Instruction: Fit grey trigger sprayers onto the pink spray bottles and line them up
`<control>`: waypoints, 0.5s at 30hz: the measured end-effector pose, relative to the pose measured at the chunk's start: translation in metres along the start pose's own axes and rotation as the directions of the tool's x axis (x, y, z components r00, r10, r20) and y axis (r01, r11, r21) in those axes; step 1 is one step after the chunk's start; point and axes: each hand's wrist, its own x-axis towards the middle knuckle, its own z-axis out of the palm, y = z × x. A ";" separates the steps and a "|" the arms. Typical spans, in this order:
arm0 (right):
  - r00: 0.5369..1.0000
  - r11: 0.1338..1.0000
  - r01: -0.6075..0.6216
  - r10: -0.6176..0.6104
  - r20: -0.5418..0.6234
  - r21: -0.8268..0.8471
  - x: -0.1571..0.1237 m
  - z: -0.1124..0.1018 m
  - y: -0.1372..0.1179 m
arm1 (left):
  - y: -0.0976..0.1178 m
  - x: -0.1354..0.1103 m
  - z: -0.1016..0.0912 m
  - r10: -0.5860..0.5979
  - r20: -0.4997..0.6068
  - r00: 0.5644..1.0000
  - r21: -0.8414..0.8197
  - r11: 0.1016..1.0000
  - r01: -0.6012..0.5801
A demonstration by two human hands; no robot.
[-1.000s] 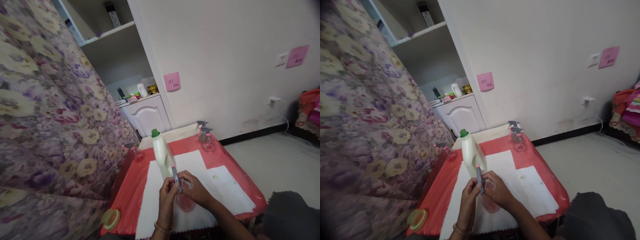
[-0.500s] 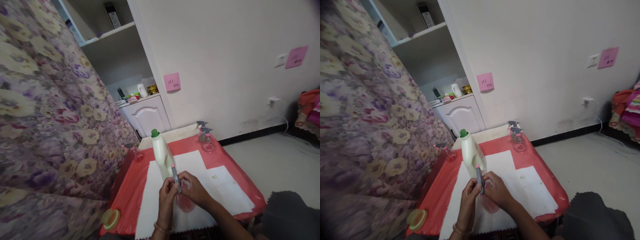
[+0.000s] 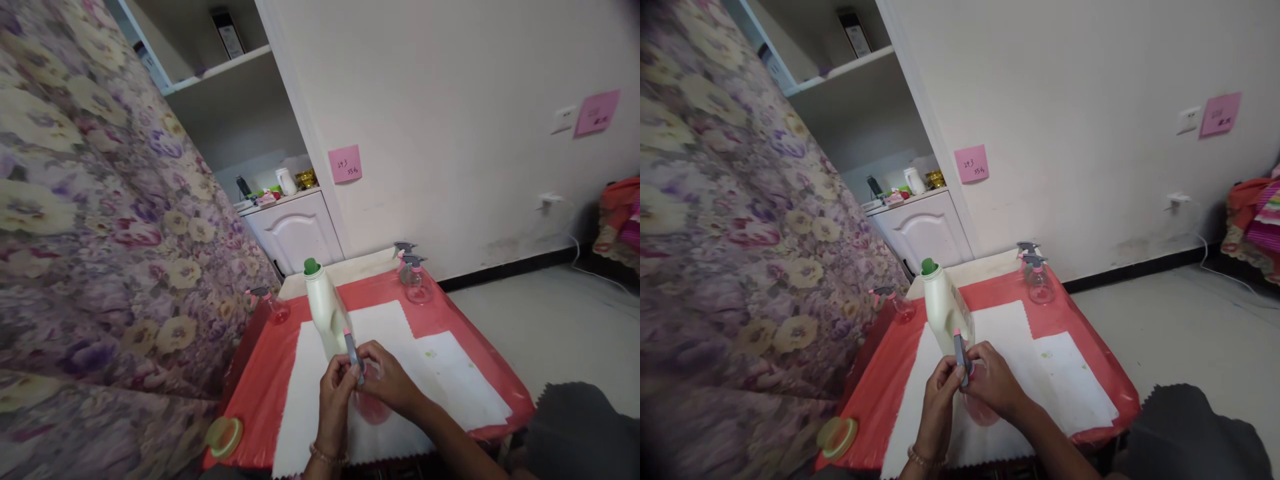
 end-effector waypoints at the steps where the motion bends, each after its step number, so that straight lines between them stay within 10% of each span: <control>1: 0.999 1.000 0.006 -0.006 0.035 0.008 0.000 -0.001 0.000 | 0.000 0.000 0.000 0.003 0.000 1.000 0.003 1.000 -0.003; 9: 0.999 1.000 0.006 -0.006 -0.053 -0.007 0.000 0.003 0.001 | 0.001 0.001 -0.001 -0.008 0.038 0.999 -0.017 1.000 0.009; 15: 0.995 0.998 0.045 -0.049 0.086 0.050 0.000 -0.003 -0.004 | 0.003 0.000 0.000 0.007 0.021 1.000 -0.008 1.000 -0.007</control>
